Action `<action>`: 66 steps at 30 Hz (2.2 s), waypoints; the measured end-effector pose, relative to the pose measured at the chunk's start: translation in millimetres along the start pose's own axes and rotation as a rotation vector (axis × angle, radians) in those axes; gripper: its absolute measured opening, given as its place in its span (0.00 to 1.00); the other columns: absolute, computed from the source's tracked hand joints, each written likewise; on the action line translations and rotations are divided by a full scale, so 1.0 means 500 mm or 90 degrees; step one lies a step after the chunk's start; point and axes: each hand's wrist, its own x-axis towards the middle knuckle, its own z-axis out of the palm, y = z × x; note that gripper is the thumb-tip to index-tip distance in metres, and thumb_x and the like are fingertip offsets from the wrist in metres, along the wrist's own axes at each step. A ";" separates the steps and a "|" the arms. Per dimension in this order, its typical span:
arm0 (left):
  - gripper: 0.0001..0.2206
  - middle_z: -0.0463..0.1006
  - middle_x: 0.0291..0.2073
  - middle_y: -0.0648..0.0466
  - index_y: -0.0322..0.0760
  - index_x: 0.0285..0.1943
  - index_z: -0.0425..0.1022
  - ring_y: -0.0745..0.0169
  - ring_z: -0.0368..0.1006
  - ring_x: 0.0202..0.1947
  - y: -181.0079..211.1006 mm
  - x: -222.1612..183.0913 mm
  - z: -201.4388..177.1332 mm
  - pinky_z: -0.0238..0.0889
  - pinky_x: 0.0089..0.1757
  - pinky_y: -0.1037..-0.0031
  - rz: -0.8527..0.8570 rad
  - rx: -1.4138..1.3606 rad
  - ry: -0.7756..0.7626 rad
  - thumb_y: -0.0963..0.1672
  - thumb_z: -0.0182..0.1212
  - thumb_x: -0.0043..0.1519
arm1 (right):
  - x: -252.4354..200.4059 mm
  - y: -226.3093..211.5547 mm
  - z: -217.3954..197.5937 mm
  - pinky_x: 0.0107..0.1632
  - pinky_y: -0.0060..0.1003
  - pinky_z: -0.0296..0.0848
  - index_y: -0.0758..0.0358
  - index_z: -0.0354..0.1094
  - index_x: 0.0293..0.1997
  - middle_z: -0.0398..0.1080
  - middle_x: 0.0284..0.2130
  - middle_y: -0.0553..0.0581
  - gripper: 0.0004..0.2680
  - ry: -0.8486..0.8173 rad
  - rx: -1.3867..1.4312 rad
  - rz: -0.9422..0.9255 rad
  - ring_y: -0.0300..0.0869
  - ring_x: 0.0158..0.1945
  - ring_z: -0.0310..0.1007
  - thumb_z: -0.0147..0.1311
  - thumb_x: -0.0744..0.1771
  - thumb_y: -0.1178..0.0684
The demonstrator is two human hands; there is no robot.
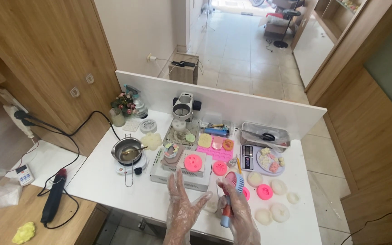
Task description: Using a portable handheld fan to cool down wax poured into a silicone mold on a workbench.
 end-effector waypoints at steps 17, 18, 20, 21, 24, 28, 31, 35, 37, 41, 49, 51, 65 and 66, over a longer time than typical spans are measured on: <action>0.57 0.48 0.71 0.32 0.39 0.78 0.38 0.32 0.54 0.70 -0.107 0.036 0.125 0.59 0.60 0.56 0.069 -0.080 0.176 0.57 0.74 0.44 | 0.334 0.095 -0.461 0.22 0.32 0.63 0.57 0.62 0.35 0.61 0.23 0.50 0.11 0.105 0.192 -0.135 0.37 0.18 0.58 0.55 0.67 0.42; 0.59 0.47 0.71 0.32 0.40 0.78 0.37 0.29 0.52 0.69 -0.102 0.043 0.130 0.57 0.60 0.54 0.093 -0.072 0.163 0.57 0.76 0.43 | 0.335 0.133 -0.422 0.22 0.34 0.63 0.58 0.63 0.35 0.61 0.21 0.52 0.12 0.105 0.148 -0.125 0.39 0.17 0.59 0.56 0.66 0.41; 0.60 0.47 0.71 0.31 0.41 0.79 0.37 0.26 0.50 0.69 -0.106 0.042 0.114 0.54 0.60 0.52 0.112 -0.053 0.149 0.58 0.78 0.43 | 0.326 0.174 -0.283 0.21 0.37 0.62 0.62 0.64 0.34 0.62 0.18 0.56 0.15 0.111 0.065 -0.091 0.43 0.15 0.61 0.57 0.65 0.39; 0.61 0.46 0.72 0.30 0.42 0.79 0.35 0.26 0.50 0.69 -0.107 0.041 0.102 0.54 0.60 0.52 0.087 -0.037 0.131 0.58 0.78 0.42 | 0.308 0.169 -0.181 0.20 0.39 0.62 0.63 0.64 0.33 0.62 0.16 0.57 0.16 0.115 0.023 -0.073 0.45 0.15 0.61 0.58 0.64 0.38; 0.63 0.44 0.74 0.30 0.45 0.80 0.33 0.27 0.50 0.69 -0.102 0.044 0.049 0.56 0.60 0.53 -0.010 0.009 0.103 0.59 0.78 0.42 | 0.180 0.174 0.022 0.19 0.39 0.60 0.66 0.65 0.31 0.65 0.15 0.60 0.18 0.038 0.022 -0.004 0.44 0.13 0.59 0.60 0.63 0.38; 0.59 0.47 0.73 0.31 0.45 0.79 0.35 0.31 0.55 0.69 -0.115 0.042 0.012 0.62 0.59 0.55 -0.122 0.067 0.168 0.60 0.73 0.43 | 0.055 0.129 0.117 0.17 0.37 0.54 0.61 0.65 0.31 0.61 0.15 0.52 0.13 -0.061 0.066 0.049 0.39 0.12 0.52 0.63 0.62 0.43; 0.56 0.48 0.72 0.32 0.43 0.78 0.37 0.31 0.54 0.70 -0.105 0.038 -0.002 0.61 0.59 0.54 -0.161 0.038 0.187 0.60 0.71 0.45 | 0.052 0.080 0.060 0.19 0.34 0.52 0.60 0.63 0.34 0.56 0.15 0.49 0.13 -0.015 0.091 0.066 0.37 0.14 0.50 0.62 0.65 0.43; 0.56 0.46 0.73 0.33 0.44 0.80 0.37 0.33 0.54 0.70 -0.049 0.025 -0.007 0.61 0.61 0.55 -0.202 -0.011 0.111 0.60 0.71 0.48 | 0.065 0.031 -0.005 0.18 0.31 0.50 0.59 0.68 0.41 0.47 0.14 0.43 0.09 0.004 0.125 -0.001 0.32 0.14 0.44 0.58 0.65 0.46; 0.56 0.44 0.72 0.31 0.42 0.80 0.38 0.31 0.52 0.70 -0.030 0.021 0.010 0.60 0.60 0.55 -0.135 -0.042 0.086 0.58 0.72 0.48 | 0.054 0.019 -0.017 0.18 0.29 0.50 0.61 0.70 0.45 0.47 0.14 0.42 0.11 0.007 0.210 -0.020 0.31 0.13 0.43 0.54 0.66 0.45; 0.55 0.42 0.72 0.29 0.40 0.80 0.39 0.29 0.49 0.71 -0.003 0.020 0.018 0.61 0.58 0.54 -0.097 -0.058 0.083 0.58 0.72 0.49 | 0.012 0.009 0.026 0.18 0.31 0.50 0.62 0.66 0.45 0.49 0.14 0.45 0.12 -0.016 0.163 -0.031 0.32 0.13 0.45 0.53 0.66 0.44; 0.52 0.42 0.72 0.27 0.37 0.79 0.40 0.25 0.50 0.70 0.013 0.017 0.004 0.59 0.59 0.53 -0.066 -0.085 0.094 0.57 0.70 0.52 | -0.002 -0.007 0.038 0.18 0.28 0.49 0.64 0.68 0.47 0.47 0.14 0.42 0.11 -0.091 0.159 -0.042 0.30 0.13 0.43 0.54 0.67 0.46; 0.52 0.42 0.72 0.27 0.38 0.79 0.40 0.27 0.50 0.70 0.023 0.015 -0.004 0.59 0.59 0.53 -0.082 -0.082 0.088 0.58 0.70 0.52 | -0.006 -0.016 0.036 0.18 0.29 0.49 0.65 0.67 0.49 0.46 0.14 0.43 0.12 -0.087 0.134 -0.050 0.30 0.13 0.43 0.53 0.67 0.46; 0.56 0.45 0.71 0.31 0.37 0.80 0.39 0.30 0.51 0.70 -0.002 0.009 0.042 0.56 0.60 0.52 -0.086 -0.100 0.106 0.58 0.73 0.47 | 0.000 -0.049 -0.011 0.17 0.31 0.48 0.69 0.67 0.55 0.45 0.13 0.44 0.17 -0.069 0.102 -0.038 0.32 0.12 0.42 0.51 0.67 0.45; 0.56 0.45 0.71 0.32 0.37 0.79 0.39 0.31 0.51 0.70 -0.001 0.007 0.044 0.57 0.60 0.52 -0.085 -0.097 0.098 0.58 0.73 0.48 | -0.004 -0.050 -0.011 0.17 0.32 0.48 0.68 0.67 0.54 0.45 0.13 0.44 0.16 -0.061 0.078 -0.032 0.32 0.12 0.42 0.52 0.67 0.45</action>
